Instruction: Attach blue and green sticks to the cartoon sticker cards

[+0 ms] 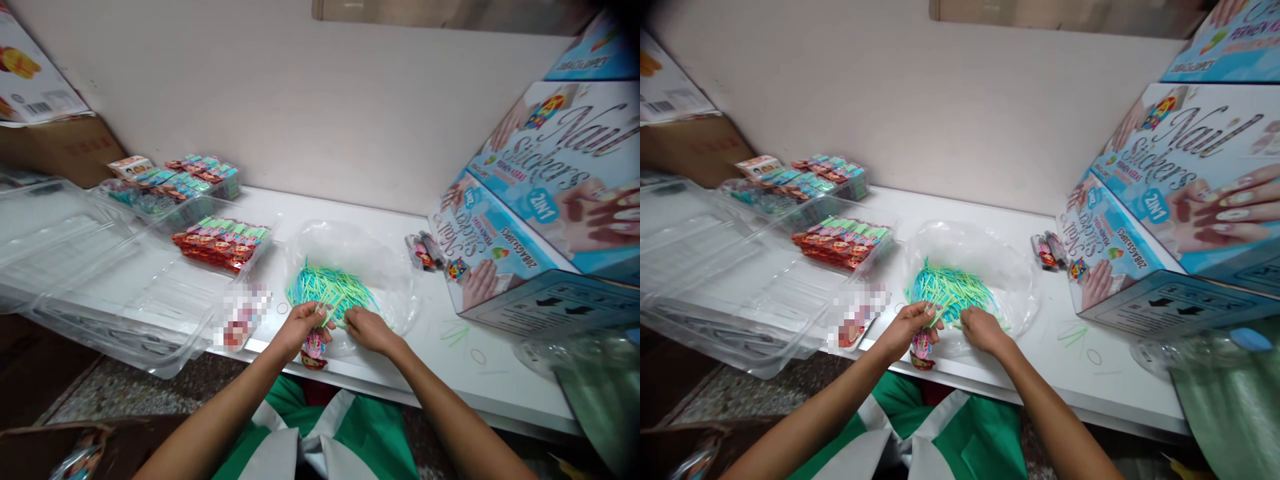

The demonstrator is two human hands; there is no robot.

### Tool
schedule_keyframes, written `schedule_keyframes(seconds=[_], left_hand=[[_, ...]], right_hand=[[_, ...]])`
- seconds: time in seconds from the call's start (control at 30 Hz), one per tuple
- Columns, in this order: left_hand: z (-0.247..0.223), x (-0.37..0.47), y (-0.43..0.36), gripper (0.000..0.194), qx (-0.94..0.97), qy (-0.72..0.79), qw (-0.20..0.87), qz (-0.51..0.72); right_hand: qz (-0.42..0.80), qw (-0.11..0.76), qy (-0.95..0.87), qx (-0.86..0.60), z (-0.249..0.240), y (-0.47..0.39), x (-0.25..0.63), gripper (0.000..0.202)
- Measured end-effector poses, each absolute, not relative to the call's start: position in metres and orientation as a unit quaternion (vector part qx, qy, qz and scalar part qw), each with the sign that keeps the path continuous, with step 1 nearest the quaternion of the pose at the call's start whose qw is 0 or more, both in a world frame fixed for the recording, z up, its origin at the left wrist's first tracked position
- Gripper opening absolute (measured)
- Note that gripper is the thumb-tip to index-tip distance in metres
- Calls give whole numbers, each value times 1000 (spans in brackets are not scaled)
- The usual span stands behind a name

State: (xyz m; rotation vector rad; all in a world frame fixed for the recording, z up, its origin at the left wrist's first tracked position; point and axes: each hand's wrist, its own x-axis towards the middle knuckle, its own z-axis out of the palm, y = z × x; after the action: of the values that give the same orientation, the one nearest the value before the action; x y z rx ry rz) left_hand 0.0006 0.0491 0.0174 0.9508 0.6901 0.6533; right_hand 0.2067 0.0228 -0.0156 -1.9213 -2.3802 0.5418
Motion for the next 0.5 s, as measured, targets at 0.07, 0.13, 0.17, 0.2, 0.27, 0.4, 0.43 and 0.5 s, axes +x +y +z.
schedule_keyframes(seconds=[0.07, 0.13, 0.17, 0.2, 0.27, 0.4, 0.43, 0.5], left_hand=[[17, 0, 50, 31, 439, 322, 783, 302], [17, -1, 50, 32, 439, 323, 783, 300], [17, 0, 50, 32, 440, 323, 783, 300], [17, 0, 50, 32, 441, 323, 782, 298], [17, 1, 50, 33, 445, 323, 781, 295], [19, 4, 47, 32, 457, 317, 779, 289], [19, 4, 47, 32, 462, 314, 778, 289], [20, 4, 46, 32, 470, 310, 774, 289]], right_hand=[[174, 52, -757, -627, -9, 25, 213, 23], [203, 141, -732, -635, 4, 27, 216, 32], [230, 210, -709, -632, 12, 28, 216, 35], [265, 296, -676, -621, 21, 28, 215, 35], [311, 439, -606, -586, 40, 28, 207, 31], [318, 547, -538, -557, 62, 28, 182, 25], [318, 553, -536, -553, 62, 29, 177, 24], [314, 560, -536, -548, 60, 31, 170, 23]])
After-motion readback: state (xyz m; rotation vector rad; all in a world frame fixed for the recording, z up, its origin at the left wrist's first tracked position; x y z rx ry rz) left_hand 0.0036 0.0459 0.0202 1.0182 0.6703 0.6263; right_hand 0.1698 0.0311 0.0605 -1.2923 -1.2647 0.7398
